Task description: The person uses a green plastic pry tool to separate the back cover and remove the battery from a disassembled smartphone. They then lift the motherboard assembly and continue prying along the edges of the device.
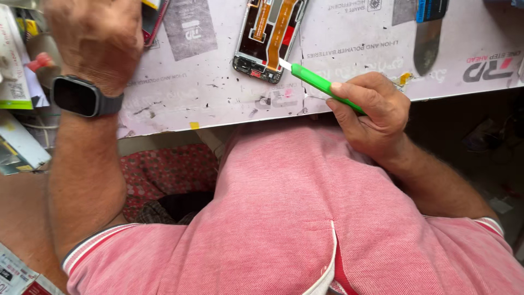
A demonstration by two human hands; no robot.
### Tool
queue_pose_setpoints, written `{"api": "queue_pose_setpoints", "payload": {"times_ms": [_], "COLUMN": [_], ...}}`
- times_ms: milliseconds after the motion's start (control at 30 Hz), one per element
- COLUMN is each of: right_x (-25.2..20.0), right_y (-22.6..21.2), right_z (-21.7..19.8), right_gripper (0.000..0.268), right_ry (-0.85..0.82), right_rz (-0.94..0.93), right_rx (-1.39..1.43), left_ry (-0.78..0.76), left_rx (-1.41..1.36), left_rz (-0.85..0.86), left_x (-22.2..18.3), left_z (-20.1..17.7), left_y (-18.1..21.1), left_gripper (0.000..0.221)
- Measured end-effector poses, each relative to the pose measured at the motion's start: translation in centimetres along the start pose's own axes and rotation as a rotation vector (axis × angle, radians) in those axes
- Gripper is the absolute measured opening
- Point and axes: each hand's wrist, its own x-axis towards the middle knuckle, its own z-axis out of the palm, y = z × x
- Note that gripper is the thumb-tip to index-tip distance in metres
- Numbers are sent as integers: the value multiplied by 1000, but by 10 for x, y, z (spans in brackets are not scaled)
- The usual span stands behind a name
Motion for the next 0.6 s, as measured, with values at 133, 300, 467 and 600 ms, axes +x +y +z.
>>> {"api": "queue_pose_setpoints", "payload": {"times_ms": [133,300,467,600], "right_x": [1,3,23,55], "right_y": [0,-5,-12,-18], "right_z": [-2,-6,-21,-33], "right_gripper": [30,29,35,14], "right_ry": [-6,-9,37,8], "right_rz": [21,21,-65,119], "right_rx": [16,30,92,0], "left_ry": [-61,-90,-90,-120], "left_rx": [-6,10,-202,-627], "left_rz": [-4,24,-68,-188], "left_x": [2,26,52,69], "left_z": [-8,-28,-62,-67], "left_y": [-1,1,32,79], "left_gripper": [12,19,29,44]}}
